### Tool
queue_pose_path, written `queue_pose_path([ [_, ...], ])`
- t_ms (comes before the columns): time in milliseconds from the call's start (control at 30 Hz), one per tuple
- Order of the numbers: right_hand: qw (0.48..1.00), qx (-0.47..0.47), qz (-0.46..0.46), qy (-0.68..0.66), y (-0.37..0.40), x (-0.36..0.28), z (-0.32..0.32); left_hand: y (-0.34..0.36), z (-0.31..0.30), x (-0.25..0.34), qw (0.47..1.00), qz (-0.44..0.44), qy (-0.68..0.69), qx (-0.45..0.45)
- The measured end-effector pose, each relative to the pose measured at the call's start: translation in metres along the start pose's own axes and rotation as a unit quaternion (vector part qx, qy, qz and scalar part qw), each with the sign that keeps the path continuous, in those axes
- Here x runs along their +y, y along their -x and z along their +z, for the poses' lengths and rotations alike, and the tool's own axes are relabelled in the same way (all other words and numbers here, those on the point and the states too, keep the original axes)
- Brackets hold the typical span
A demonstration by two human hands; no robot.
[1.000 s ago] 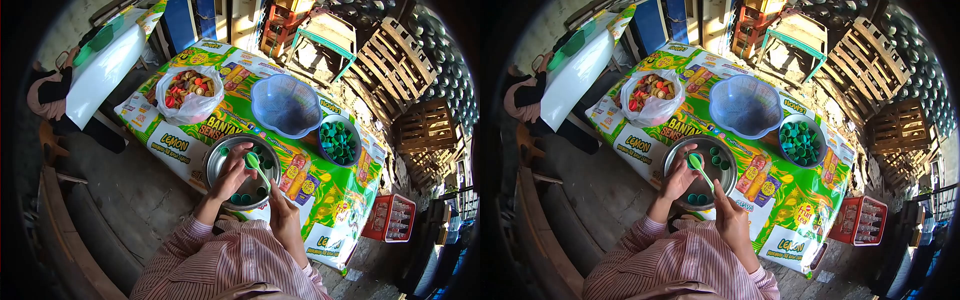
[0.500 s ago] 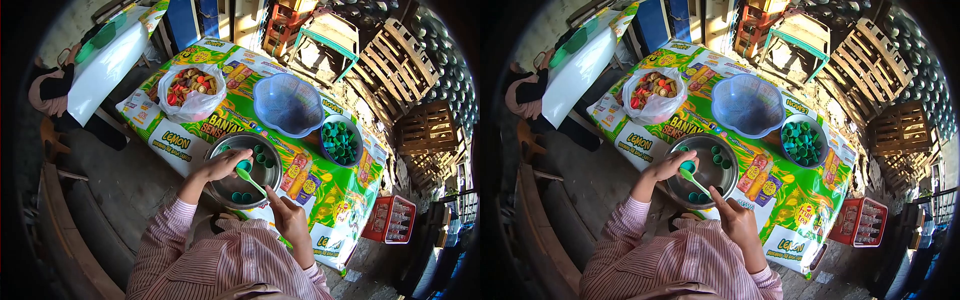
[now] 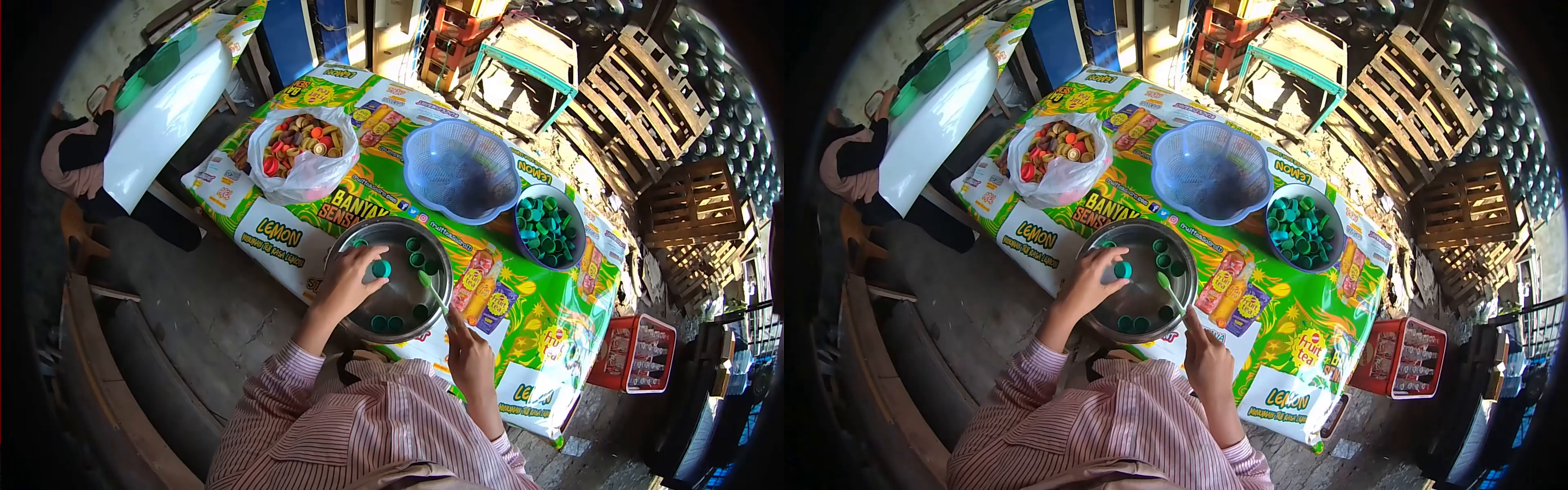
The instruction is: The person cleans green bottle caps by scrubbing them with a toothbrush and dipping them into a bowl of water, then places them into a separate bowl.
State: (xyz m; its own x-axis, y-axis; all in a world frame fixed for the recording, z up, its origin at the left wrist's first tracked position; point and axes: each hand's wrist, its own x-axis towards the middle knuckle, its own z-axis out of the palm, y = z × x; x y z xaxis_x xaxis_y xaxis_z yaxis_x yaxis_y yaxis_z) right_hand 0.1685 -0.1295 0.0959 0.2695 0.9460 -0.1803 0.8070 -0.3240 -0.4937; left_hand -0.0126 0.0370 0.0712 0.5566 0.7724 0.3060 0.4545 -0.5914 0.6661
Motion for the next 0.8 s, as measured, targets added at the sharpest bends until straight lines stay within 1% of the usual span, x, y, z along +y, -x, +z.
queue_pose_path([
  [33,0.995,0.075,-0.046,-0.05,0.001,0.004,0.003,0.0,-0.005,0.006,1.0,-0.001,-0.001,-0.001],
  [67,0.979,0.15,-0.09,-0.099,0.002,0.008,0.006,0.0,-0.008,0.014,0.999,0.015,0.018,0.041],
  [100,0.979,0.151,-0.089,-0.1,-0.002,0.01,0.011,0.001,-0.009,0.017,0.995,0.031,0.038,0.084],
  [133,0.977,0.162,-0.088,-0.103,-0.007,0.012,0.016,0.004,0.002,0.005,0.997,0.055,0.002,0.048],
  [167,0.975,0.173,-0.086,-0.106,-0.01,0.014,0.021,0.017,0.008,-0.004,0.98,-0.009,-0.178,-0.085],
  [200,0.994,0.095,-0.057,0.013,-0.011,0.017,0.022,0.018,0.008,0.0,0.985,-0.028,-0.157,-0.068],
  [233,0.993,0.096,-0.06,0.015,-0.011,0.017,0.02,0.014,0.008,0.004,0.988,-0.046,-0.137,-0.047],
  [267,0.989,0.125,-0.069,-0.03,-0.011,0.014,0.017,0.009,0.004,0.008,0.988,-0.043,-0.139,-0.045],
  [300,0.983,0.149,-0.075,-0.073,-0.007,0.011,0.015,0.004,-0.006,0.023,0.994,-0.025,-0.105,0.011],
  [333,0.971,0.182,-0.104,-0.118,-0.008,0.009,0.013,0.004,-0.01,0.032,0.995,-0.011,-0.068,0.066],
  [367,0.971,0.182,-0.102,-0.116,-0.009,0.01,0.015,0.006,-0.005,0.028,0.996,-0.011,-0.065,0.066],
  [433,0.974,0.169,-0.08,-0.128,-0.014,0.014,0.022,0.015,0.01,0.003,0.975,0.007,-0.216,-0.047],
  [467,0.987,0.137,-0.061,-0.066,-0.015,0.017,0.025,0.024,0.017,-0.014,0.972,0.032,-0.217,-0.09],
  [500,0.982,0.137,-0.069,-0.111,-0.015,0.016,0.022,0.022,0.017,-0.002,0.972,0.041,-0.215,-0.084],
  [567,0.974,0.093,-0.016,-0.206,-0.012,0.01,0.014,0.014,0.009,0.026,0.999,-0.021,-0.034,-0.019],
  [600,0.953,0.082,0.005,-0.292,-0.013,0.006,0.012,0.014,0.013,0.029,0.998,-0.003,0.054,-0.029],
  [633,0.913,0.058,0.033,-0.403,-0.018,0.006,0.019,0.015,0.021,0.026,0.995,0.048,0.081,-0.02],
  [700,0.935,0.053,0.004,-0.35,-0.025,-0.006,0.016,0.022,0.034,0.032,0.976,0.045,0.212,-0.018],
  [733,0.936,0.07,-0.023,-0.345,-0.027,-0.01,0.021,0.027,0.038,0.034,0.974,0.033,0.225,-0.018],
  [767,0.947,0.062,-0.022,-0.316,-0.028,-0.009,0.028,0.032,0.042,0.036,0.971,0.02,0.238,-0.019],
  [800,0.949,0.049,-0.029,-0.31,-0.027,-0.007,0.03,0.038,0.049,0.032,0.975,0.017,0.22,0.01],
])
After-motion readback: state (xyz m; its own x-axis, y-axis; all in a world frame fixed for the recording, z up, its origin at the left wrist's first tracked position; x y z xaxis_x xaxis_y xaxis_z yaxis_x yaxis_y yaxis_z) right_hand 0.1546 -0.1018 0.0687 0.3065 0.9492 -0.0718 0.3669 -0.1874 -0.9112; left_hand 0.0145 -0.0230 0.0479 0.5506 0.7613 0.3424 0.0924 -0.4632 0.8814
